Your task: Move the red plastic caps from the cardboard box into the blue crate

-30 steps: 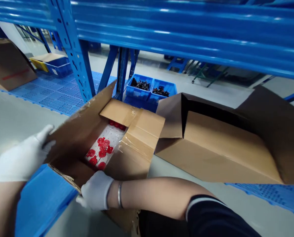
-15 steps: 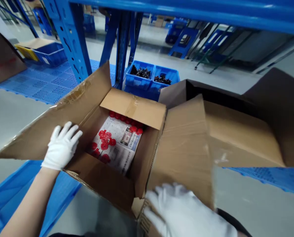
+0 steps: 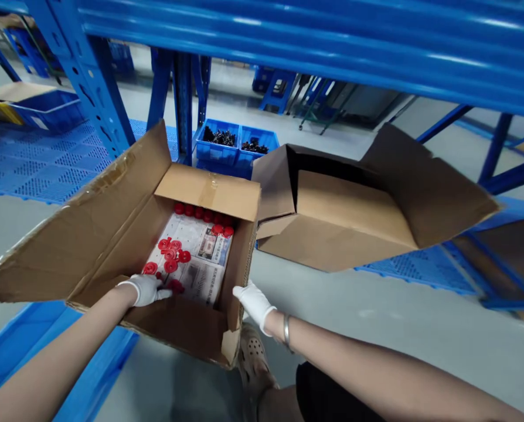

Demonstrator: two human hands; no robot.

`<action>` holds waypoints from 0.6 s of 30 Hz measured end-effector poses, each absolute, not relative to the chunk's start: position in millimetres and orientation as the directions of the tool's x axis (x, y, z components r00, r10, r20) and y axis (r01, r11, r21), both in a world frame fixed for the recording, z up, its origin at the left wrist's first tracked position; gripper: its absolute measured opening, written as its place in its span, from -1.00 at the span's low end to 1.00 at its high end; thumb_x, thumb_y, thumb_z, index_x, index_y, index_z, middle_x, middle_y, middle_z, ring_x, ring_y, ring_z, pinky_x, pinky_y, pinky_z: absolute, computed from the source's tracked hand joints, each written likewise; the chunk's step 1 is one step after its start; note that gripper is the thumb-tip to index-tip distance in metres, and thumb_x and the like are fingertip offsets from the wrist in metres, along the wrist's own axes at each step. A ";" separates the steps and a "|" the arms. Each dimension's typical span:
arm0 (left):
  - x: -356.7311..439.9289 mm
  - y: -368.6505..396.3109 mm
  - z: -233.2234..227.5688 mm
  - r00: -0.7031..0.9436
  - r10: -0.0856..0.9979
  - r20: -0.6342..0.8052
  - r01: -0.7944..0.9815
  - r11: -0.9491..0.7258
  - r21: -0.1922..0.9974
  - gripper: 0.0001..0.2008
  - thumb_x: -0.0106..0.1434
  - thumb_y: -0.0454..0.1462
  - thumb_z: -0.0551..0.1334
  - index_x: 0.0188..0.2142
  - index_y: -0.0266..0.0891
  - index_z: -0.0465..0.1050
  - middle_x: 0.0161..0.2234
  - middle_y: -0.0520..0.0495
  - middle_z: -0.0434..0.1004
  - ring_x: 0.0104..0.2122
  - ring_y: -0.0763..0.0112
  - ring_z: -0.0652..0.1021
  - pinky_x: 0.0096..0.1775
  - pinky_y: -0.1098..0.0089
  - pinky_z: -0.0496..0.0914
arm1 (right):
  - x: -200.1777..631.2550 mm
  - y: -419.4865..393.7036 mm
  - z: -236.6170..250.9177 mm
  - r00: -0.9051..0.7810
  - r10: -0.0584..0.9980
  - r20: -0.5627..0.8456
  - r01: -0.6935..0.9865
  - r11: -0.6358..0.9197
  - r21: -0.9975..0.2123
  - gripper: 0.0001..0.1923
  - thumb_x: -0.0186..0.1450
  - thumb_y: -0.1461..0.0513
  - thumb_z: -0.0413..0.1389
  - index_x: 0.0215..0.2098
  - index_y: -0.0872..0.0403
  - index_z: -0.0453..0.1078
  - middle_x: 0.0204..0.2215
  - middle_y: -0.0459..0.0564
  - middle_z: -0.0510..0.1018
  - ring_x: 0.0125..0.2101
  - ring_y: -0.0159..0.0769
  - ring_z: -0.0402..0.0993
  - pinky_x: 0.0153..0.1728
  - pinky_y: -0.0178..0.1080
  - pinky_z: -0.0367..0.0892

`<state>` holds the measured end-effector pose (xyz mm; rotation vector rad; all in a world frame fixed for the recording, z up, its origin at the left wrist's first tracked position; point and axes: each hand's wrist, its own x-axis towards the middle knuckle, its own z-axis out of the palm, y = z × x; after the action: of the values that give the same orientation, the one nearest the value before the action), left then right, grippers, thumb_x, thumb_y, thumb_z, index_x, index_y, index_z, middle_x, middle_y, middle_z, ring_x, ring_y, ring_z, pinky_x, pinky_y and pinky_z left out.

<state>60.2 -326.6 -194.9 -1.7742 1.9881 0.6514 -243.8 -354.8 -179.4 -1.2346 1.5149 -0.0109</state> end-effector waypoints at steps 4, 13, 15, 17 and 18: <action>51.0 -332.1 -154.9 -0.117 -0.970 -0.211 -0.991 0.127 -0.031 -0.41 0.38 0.07 -0.16 -0.11 -0.29 0.47 -0.11 -0.31 0.48 -0.11 -0.05 0.47 -0.04 0.02 0.29 | -251.2 -362.4 -171.8 0.248 -0.548 -0.799 -0.624 0.541 -0.564 -0.30 0.11 0.06 -0.13 0.22 0.07 0.08 0.02 0.05 0.34 -0.15 -0.62 0.41 0.07 -0.23 0.46; 73.7 -201.7 -60.6 -0.347 -0.841 0.415 -0.938 0.312 -0.153 -0.77 0.29 -0.13 0.10 -0.41 -0.18 0.37 -0.37 -0.12 0.45 -0.34 0.18 0.40 -0.28 0.12 0.34 | -263.7 -412.0 -150.4 0.282 -0.434 -0.856 -0.691 0.526 -0.495 -0.17 0.19 -0.17 -0.24 0.33 0.01 -0.16 -0.06 0.13 0.37 -0.24 -0.61 0.44 -0.09 -0.23 0.46; 91.1 -151.8 -71.4 -0.355 -0.848 0.393 -0.934 0.306 -0.183 -0.79 0.24 -0.11 0.12 -0.22 -0.09 0.44 -0.16 -0.11 0.51 -0.19 0.11 0.47 -0.18 0.04 0.36 | -264.3 -421.5 -139.8 0.214 -0.497 -0.841 -0.870 0.294 -0.395 -0.09 0.16 -0.27 -0.20 0.26 0.15 0.06 -0.15 0.18 0.40 -0.26 -0.56 0.44 -0.01 -0.19 0.44; 101.7 -109.1 -92.2 -0.381 -0.860 0.340 -0.919 0.314 -0.238 -0.67 0.20 -0.07 0.14 -0.05 0.02 0.43 -0.03 -0.08 0.50 -0.15 0.11 0.51 -0.19 0.06 0.41 | -261.1 -428.3 -125.1 0.157 -0.601 -0.784 -0.980 0.001 -0.197 -0.01 0.11 -0.34 -0.15 0.01 0.36 0.34 -0.35 0.22 0.41 -0.22 -0.48 0.44 0.16 -0.15 0.36; 102.6 -92.1 -104.9 -0.343 -0.889 0.304 -0.931 0.279 -0.236 -0.62 0.19 -0.05 0.16 0.00 0.05 0.42 0.01 -0.06 0.49 -0.13 0.13 0.52 -0.21 0.10 0.45 | -256.9 -430.4 -117.2 0.158 -0.651 -0.742 -0.987 -0.132 -0.095 -0.01 0.10 -0.35 -0.15 -0.14 0.42 0.41 -0.43 0.23 0.38 -0.18 -0.44 0.43 0.23 -0.16 0.31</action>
<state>102.6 -92.1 -104.9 -1.8584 2.5998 -0.6128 -256.9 -430.4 -117.2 -1.8537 1.5546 0.7384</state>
